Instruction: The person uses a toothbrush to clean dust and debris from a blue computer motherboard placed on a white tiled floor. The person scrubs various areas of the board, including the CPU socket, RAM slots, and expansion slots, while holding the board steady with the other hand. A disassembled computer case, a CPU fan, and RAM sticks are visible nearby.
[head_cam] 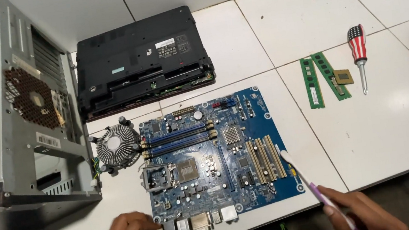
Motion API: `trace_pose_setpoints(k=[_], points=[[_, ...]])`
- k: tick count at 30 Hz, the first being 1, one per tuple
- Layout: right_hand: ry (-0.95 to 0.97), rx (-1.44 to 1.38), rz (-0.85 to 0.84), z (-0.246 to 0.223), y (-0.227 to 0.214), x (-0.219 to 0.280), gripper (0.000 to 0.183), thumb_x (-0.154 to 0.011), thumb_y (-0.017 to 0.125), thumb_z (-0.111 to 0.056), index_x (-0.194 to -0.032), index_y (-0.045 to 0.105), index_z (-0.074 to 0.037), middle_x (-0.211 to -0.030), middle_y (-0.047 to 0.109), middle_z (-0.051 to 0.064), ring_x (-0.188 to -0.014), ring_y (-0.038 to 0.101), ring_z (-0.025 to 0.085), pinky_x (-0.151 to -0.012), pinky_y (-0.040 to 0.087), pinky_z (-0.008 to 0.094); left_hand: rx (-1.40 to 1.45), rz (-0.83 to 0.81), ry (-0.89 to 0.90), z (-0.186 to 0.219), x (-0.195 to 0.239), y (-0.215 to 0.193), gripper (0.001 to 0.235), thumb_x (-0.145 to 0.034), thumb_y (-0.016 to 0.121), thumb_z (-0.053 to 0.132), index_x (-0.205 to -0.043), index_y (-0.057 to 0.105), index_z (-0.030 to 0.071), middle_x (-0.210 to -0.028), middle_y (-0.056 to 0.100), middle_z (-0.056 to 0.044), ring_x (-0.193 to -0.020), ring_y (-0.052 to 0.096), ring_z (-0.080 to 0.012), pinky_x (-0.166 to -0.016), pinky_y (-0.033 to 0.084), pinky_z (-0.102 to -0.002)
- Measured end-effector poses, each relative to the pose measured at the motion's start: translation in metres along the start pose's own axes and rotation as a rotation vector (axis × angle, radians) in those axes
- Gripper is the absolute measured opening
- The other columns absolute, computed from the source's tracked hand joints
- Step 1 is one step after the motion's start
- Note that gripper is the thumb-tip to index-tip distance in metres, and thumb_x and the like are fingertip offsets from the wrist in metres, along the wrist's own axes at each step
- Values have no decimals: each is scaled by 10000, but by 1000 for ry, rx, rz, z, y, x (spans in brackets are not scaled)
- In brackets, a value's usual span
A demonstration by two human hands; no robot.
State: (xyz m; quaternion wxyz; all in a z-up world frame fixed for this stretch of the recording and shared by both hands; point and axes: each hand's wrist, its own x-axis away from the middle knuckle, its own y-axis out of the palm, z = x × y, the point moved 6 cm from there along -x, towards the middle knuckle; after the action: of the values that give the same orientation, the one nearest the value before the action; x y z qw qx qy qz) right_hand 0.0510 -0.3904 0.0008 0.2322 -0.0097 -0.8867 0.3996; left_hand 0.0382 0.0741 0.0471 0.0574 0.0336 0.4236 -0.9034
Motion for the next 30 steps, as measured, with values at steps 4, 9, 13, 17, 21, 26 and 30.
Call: trace_pose_setpoints(k=[4,9,13,17,21,26,30], points=[[-32,-149,-417,69,53,-27,598,-920,705,-339,-1514,657,-289,-714,674,63,-567,539,116,-538,468,303,-185,-24,243,-1,-25,39,742,-296,632,589,-924,892,290,-1007,839,18,-979,771,-235,-862,604,-449],[-254,24,-478,82,63,-20,757,-946,693,-384,-1631,372,-389,-772,688,1,-536,604,74,-532,525,265,-244,14,468,132,-7,89,549,-875,572,546,-1256,731,183,-1250,733,-84,-1242,620,-336,-1092,361,-663],[-367,149,-452,52,52,-27,766,-957,584,-475,-1650,277,-362,-712,775,-46,-494,607,52,-532,541,263,-238,9,483,153,-9,120,695,-981,676,543,-1517,557,116,-1538,554,-172,-1423,464,-439,-1149,285,-671],[-417,173,432,-103,-3,41,453,-870,738,-242,-1320,771,-278,-731,741,-18,-526,593,125,-538,524,293,-291,83,532,151,-9,132,661,-997,702,514,-1519,565,132,-1548,563,-134,-1449,469,-412,-1102,410,-560],[-690,64,358,-40,31,28,487,-954,612,-129,-1439,628,-104,-1123,784,33,-807,731,70,-732,588,233,-362,181,543,151,-12,128,645,-958,742,555,-1459,634,163,-1483,632,-100,-1385,557,-368,-1066,477,-523],[236,-84,-135,4,-12,-33,368,-975,657,-376,-1034,664,-12,-874,678,97,-687,646,186,-664,495,295,-373,106,474,144,-13,139,752,-859,808,608,-1467,631,202,-1510,612,-69,-1399,534,-361,-1050,467,-525],[206,104,-35,17,-58,-12,234,-948,659,-325,-1004,761,-121,-866,684,72,-755,642,218,-712,487,331,-375,168,524,150,-13,127,648,-934,737,585,-1427,674,170,-1458,657,-97,-1351,586,-366,-988,516,-483]])
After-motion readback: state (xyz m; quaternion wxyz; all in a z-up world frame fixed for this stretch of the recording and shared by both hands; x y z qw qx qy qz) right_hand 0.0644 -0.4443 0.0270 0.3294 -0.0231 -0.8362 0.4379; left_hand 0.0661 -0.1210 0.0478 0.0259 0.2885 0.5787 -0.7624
